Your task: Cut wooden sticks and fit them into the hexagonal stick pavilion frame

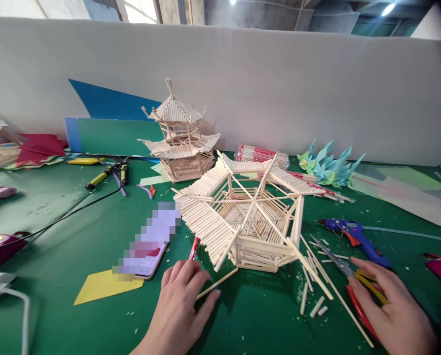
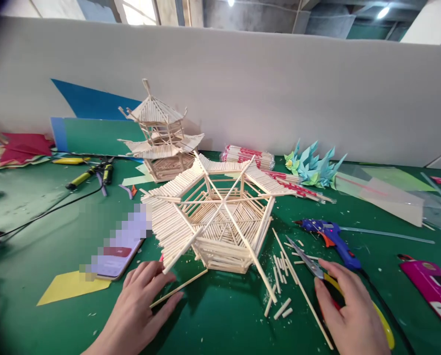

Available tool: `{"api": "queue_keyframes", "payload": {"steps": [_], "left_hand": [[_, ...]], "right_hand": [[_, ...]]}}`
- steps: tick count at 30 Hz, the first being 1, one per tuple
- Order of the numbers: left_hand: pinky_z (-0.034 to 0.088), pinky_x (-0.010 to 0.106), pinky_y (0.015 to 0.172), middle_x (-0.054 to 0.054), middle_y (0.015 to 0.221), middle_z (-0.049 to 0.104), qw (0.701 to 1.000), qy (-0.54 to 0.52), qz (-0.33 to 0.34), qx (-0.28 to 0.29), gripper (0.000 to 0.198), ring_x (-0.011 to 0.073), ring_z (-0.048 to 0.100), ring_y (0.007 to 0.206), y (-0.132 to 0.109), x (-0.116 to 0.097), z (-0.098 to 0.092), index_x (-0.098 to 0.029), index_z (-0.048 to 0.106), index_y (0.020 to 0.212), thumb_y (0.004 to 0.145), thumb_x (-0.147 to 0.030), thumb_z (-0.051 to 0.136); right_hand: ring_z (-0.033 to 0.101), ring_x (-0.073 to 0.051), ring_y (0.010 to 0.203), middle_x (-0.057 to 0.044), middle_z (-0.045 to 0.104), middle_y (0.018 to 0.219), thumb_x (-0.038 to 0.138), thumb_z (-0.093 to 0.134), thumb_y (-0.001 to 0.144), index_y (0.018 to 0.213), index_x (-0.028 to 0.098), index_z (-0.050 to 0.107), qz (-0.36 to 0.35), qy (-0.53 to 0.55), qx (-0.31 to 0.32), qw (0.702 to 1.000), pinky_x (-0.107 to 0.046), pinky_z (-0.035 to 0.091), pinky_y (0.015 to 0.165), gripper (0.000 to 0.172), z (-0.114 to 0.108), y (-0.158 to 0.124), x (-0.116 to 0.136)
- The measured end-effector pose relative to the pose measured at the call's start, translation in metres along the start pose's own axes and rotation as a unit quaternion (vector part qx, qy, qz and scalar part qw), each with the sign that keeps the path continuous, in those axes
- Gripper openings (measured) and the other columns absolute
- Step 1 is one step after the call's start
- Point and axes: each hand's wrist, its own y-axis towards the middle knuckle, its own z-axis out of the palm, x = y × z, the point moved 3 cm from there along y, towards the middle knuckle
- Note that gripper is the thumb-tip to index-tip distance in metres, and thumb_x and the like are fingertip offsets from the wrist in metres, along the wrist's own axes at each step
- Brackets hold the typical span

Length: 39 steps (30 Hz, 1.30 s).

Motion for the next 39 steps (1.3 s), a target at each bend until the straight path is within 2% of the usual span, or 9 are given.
{"api": "queue_keyframes", "payload": {"steps": [4, 14, 21, 23, 26, 30, 34, 37, 39], "left_hand": [[0.038, 0.039, 0.065, 0.004, 0.069, 0.055, 0.995, 0.046, 0.044, 0.072, 0.02, 0.022, 0.05, 0.068, 0.006, -0.006, 0.014, -0.019, 0.052, 0.07, 0.086, -0.021, 0.04], [0.037, 0.033, 0.065, 0.001, 0.066, 0.055, 0.997, 0.072, 0.033, 0.015, 0.018, 0.0204, 0.051, 0.067, 0.0, 0.03, 0.009, -0.021, 0.05, 0.07, 0.086, -0.026, 0.043], [0.04, 0.031, 0.066, 0.002, 0.07, 0.056, 0.998, 0.054, 0.036, 0.016, 0.02, 0.0193, 0.053, 0.068, 0.002, 0.055, 0.004, -0.02, 0.053, 0.075, 0.087, -0.029, 0.041], [0.04, 0.032, 0.066, 0.002, 0.072, 0.056, 0.997, 0.054, 0.045, 0.019, 0.02, 0.019, 0.054, 0.069, 0.003, 0.058, 0.003, -0.019, 0.053, 0.076, 0.088, -0.028, 0.04], [0.038, 0.035, 0.069, 0.003, 0.075, 0.058, 0.995, 0.082, 0.062, 0.007, 0.016, 0.02, 0.055, 0.071, 0.003, 0.056, 0.0, -0.019, 0.054, 0.078, 0.088, -0.026, 0.043], [0.036, 0.039, 0.073, 0.005, 0.081, 0.061, 0.987, 0.125, 0.086, -0.059, 0.006, 0.0221, 0.056, 0.075, -0.001, 0.038, -0.01, -0.019, 0.056, 0.085, 0.084, -0.023, 0.051], [0.038, 0.037, 0.071, 0.005, 0.077, 0.059, 0.99, 0.041, 0.109, -0.084, 0.005, 0.02, 0.053, 0.073, -0.008, 0.0, -0.011, -0.018, 0.056, 0.083, 0.081, -0.015, 0.054], [0.041, 0.035, 0.068, 0.006, 0.074, 0.059, 0.987, -0.09, 0.117, -0.058, 0.01, 0.0197, 0.052, 0.071, -0.014, -0.035, 0.002, -0.017, 0.059, 0.082, 0.081, -0.012, 0.05], [0.043, 0.033, 0.064, 0.007, 0.073, 0.062, 0.976, -0.17, 0.129, -0.04, 0.013, 0.019, 0.054, 0.068, -0.017, -0.062, 0.015, -0.018, 0.061, 0.084, 0.083, -0.014, 0.049]], "right_hand": [[0.055, -0.03, 0.095, -0.012, 0.054, 0.106, 0.047, 0.043, 0.081, 0.104, 0.02, 0.054, -0.058, -0.117, 0.037, 0.991, -0.044, 0.049, 0.075, 0.038, 0.001, -0.015, -0.007], [0.059, -0.028, 0.086, -0.011, 0.056, 0.099, 0.046, 0.04, 0.082, 0.091, 0.018, 0.061, -0.064, -0.161, -0.004, 0.985, -0.042, 0.049, 0.073, 0.036, 0.001, 0.001, -0.009], [0.062, -0.02, 0.073, -0.009, 0.057, 0.103, 0.047, 0.044, 0.08, 0.101, 0.02, 0.057, 0.014, -0.14, 0.016, 0.99, -0.028, 0.05, 0.053, 0.036, -0.007, 0.012, -0.005], [0.062, -0.019, 0.073, -0.007, 0.061, 0.091, 0.047, 0.047, 0.08, 0.099, 0.021, 0.055, 0.013, -0.113, 0.058, 0.992, -0.025, 0.051, 0.054, 0.034, -0.008, 0.005, 0.002], [0.06, -0.016, 0.058, 0.0, 0.061, 0.07, 0.043, 0.05, 0.078, 0.093, 0.024, 0.055, -0.004, -0.146, 0.197, 0.97, -0.024, 0.05, 0.053, 0.025, -0.003, -0.008, 0.012], [0.061, -0.018, 0.057, -0.001, 0.063, 0.071, 0.024, 0.043, 0.076, 0.088, 0.023, 0.054, -0.057, -0.244, 0.288, 0.924, -0.027, 0.045, 0.048, 0.016, 0.009, -0.01, 0.029], [0.061, -0.02, 0.054, -0.002, 0.062, 0.062, 0.015, 0.04, 0.072, 0.078, 0.021, 0.052, -0.079, -0.279, 0.307, 0.907, -0.028, 0.04, 0.045, 0.014, 0.014, 0.005, 0.036], [0.058, -0.018, 0.048, 0.001, 0.06, 0.056, 0.019, 0.045, 0.072, 0.082, 0.021, 0.051, -0.049, -0.2, 0.263, 0.943, -0.026, 0.042, 0.044, 0.012, 0.005, 0.007, 0.035], [0.06, -0.017, 0.049, 0.0, 0.062, 0.06, 0.027, 0.049, 0.074, 0.089, 0.022, 0.052, -0.019, -0.081, 0.171, 0.982, -0.024, 0.047, 0.046, 0.016, -0.008, -0.005, 0.039]]}}
